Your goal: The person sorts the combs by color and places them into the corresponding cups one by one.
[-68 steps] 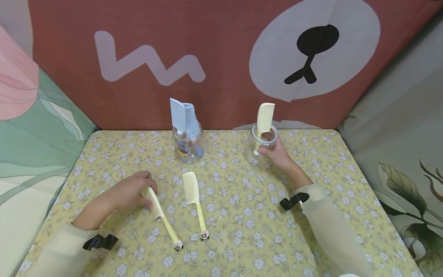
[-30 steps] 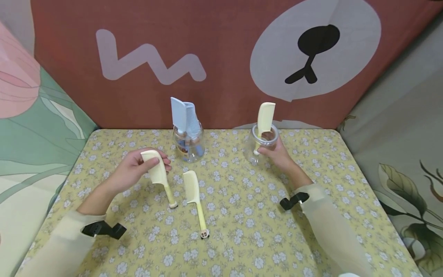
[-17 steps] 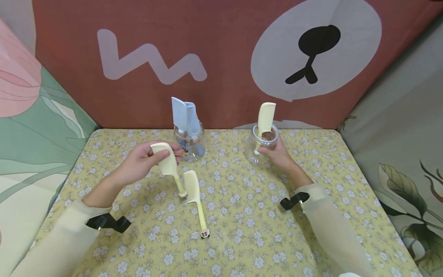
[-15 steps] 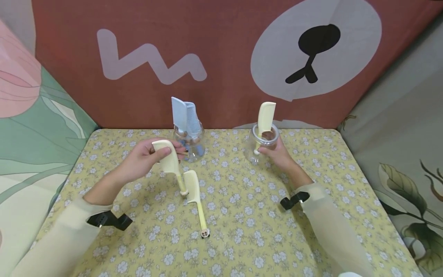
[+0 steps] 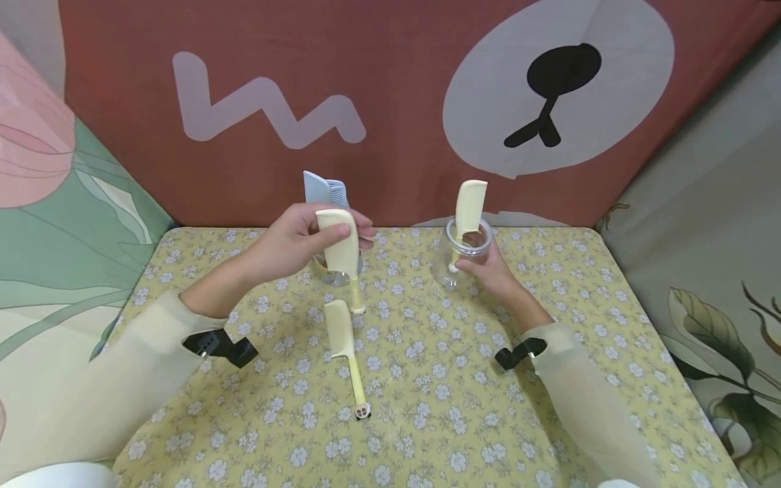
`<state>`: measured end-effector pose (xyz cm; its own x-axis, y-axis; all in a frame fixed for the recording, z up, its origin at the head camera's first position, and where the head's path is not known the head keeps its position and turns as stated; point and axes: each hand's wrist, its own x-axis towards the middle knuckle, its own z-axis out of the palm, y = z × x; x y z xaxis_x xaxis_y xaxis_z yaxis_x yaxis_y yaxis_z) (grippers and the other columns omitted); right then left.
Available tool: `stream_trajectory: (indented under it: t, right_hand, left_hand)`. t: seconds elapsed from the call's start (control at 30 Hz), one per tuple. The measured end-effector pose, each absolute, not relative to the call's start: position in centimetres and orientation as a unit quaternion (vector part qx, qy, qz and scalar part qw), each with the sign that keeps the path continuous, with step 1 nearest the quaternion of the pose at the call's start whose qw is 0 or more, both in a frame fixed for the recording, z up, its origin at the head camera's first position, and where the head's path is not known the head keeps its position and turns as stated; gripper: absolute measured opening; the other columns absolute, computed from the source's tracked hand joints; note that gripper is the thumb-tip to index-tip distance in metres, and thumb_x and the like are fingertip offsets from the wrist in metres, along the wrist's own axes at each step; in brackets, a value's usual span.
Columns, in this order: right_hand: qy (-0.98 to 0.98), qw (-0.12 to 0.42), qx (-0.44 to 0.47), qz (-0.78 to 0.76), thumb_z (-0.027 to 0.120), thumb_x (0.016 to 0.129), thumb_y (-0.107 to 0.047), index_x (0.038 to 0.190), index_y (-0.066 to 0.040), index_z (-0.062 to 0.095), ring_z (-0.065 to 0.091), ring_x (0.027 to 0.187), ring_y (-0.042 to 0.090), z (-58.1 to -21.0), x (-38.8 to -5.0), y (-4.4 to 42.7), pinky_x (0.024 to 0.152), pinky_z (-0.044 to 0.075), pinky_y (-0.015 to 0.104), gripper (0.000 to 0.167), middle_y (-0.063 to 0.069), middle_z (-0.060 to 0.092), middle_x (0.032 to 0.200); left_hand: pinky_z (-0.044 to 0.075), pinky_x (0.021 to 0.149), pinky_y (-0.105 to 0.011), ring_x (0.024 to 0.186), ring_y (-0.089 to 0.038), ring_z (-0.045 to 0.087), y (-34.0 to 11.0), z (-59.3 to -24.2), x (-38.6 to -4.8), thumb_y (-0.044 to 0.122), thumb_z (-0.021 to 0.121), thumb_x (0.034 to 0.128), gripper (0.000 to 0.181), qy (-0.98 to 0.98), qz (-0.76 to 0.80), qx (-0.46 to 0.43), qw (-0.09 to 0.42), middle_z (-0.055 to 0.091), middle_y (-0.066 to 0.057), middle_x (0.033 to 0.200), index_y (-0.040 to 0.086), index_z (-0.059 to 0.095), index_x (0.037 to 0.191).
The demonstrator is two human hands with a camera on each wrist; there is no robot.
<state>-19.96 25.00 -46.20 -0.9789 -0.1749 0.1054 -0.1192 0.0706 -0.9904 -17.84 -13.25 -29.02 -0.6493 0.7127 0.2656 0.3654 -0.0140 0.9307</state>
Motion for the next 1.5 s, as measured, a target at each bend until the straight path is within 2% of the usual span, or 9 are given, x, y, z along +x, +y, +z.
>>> stream_trajectory:
  t: [0.23, 0.4, 0.57, 0.73, 0.87, 0.97, 1.13, 1.37, 1.5]
  right_hand:
    - [0.735, 0.012, -0.105, -0.669, 0.069, 0.094, 0.002, 0.162, -0.013, 0.015, 0.037, 0.142, 0.031, -46.4, -19.8, 25.4, 0.110, 0.042, 0.032, 0.088, 0.021, 0.033, 0.157]
    - [0.736, 0.009, -0.108, -0.668, 0.068, 0.093, 0.005, 0.161, -0.013, 0.015, 0.039, 0.140, 0.027, -46.5, -19.8, 25.5, 0.108, 0.043, 0.028, 0.088, 0.021, 0.035, 0.157]
    - [0.741, 0.010, -0.111, -0.663, 0.070, 0.094, 0.001, 0.162, -0.014, 0.013, 0.035, 0.143, 0.034, -46.5, -19.7, 25.5, 0.111, 0.041, 0.033, 0.091, 0.023, 0.032, 0.158]
    - [0.738, 0.015, -0.105, -0.666, 0.069, 0.094, 0.003, 0.163, -0.014, 0.010, 0.028, 0.147, 0.036, -46.5, -19.8, 25.4, 0.120, 0.030, 0.045, 0.092, 0.021, 0.029, 0.160]
    - [0.744, 0.017, -0.099, -0.660, 0.069, 0.094, 0.003, 0.163, -0.014, 0.010, 0.028, 0.147, 0.036, -46.4, -19.8, 25.3, 0.121, 0.025, 0.051, 0.092, 0.021, 0.030, 0.159]
    - [0.751, 0.016, -0.097, -0.653, 0.068, 0.094, 0.004, 0.163, -0.014, 0.011, 0.029, 0.146, 0.036, -46.3, -19.9, 25.3, 0.120, 0.025, 0.052, 0.091, 0.021, 0.032, 0.157]
    - [0.754, 0.019, -0.098, -0.649, 0.063, 0.094, 0.010, 0.163, -0.016, 0.012, 0.032, 0.145, 0.035, -46.2, -19.9, 25.2, 0.120, 0.027, 0.053, 0.090, 0.020, 0.033, 0.157]
    - [0.760, 0.039, -0.078, -0.644, 0.066, 0.093, 0.005, 0.164, -0.022, 0.004, 0.026, 0.149, 0.039, -45.7, -19.9, 25.1, 0.120, 0.024, 0.056, 0.098, 0.017, 0.021, 0.165]
    - [0.756, 0.045, -0.077, -0.649, 0.066, 0.095, 0.003, 0.164, -0.023, 0.003, 0.025, 0.150, 0.036, -45.8, -19.9, 25.1, 0.121, 0.023, 0.053, 0.097, 0.014, 0.020, 0.166]
  left_hand:
    - [0.058, 0.090, -0.040, 0.113, -0.027, 0.069, -9.9, -27.8, -18.7, 0.003, 0.050, 0.1068, 0.026, 0.677, 0.587, 0.410, 0.172, 0.069, -0.013, 0.127, -0.004, 0.065, 0.127]
    - [0.056, 0.095, -0.041, 0.112, -0.029, 0.069, -7.7, -27.3, -19.3, 0.002, 0.050, 0.1067, 0.025, 0.661, 0.589, 0.428, 0.181, 0.069, -0.016, 0.125, -0.005, 0.065, 0.125]
    - [0.054, 0.098, -0.040, 0.112, -0.030, 0.069, -5.6, -26.8, -20.1, 0.001, 0.051, 0.1060, 0.025, 0.648, 0.604, 0.427, 0.180, 0.071, -0.019, 0.121, -0.008, 0.064, 0.125]
    - [0.056, 0.095, -0.042, 0.111, -0.029, 0.070, -3.5, -26.1, -21.0, 0.001, 0.051, 0.1057, 0.026, 0.634, 0.623, 0.418, 0.186, 0.071, -0.019, 0.120, -0.010, 0.062, 0.126]
    - [0.056, 0.095, -0.041, 0.107, -0.028, 0.071, -1.9, -25.3, -21.6, 0.000, 0.052, 0.1050, 0.026, 0.624, 0.630, 0.429, 0.173, 0.070, -0.021, 0.120, -0.011, 0.062, 0.126]
    - [0.056, 0.094, -0.038, 0.105, -0.025, 0.072, -0.7, -24.6, -22.1, 0.001, 0.052, 0.1052, 0.026, 0.630, 0.630, 0.428, 0.151, 0.071, -0.019, 0.120, -0.011, 0.062, 0.126]
    - [0.057, 0.092, -0.037, 0.104, -0.027, 0.072, 1.0, -23.7, -22.9, 0.002, 0.053, 0.1053, 0.026, 0.617, 0.663, 0.402, 0.136, 0.069, -0.023, 0.120, -0.010, 0.062, 0.126]
    - [0.057, 0.091, -0.036, 0.102, -0.028, 0.073, 3.3, -23.8, -23.9, 0.001, 0.052, 0.1052, 0.025, 0.603, 0.682, 0.396, 0.118, 0.070, -0.023, 0.117, -0.011, 0.062, 0.124]
    - [0.057, 0.092, -0.034, 0.100, -0.028, 0.073, 4.6, -24.7, -24.4, 0.000, 0.053, 0.1046, 0.025, 0.596, 0.693, 0.390, 0.110, 0.070, -0.025, 0.117, -0.012, 0.063, 0.124]
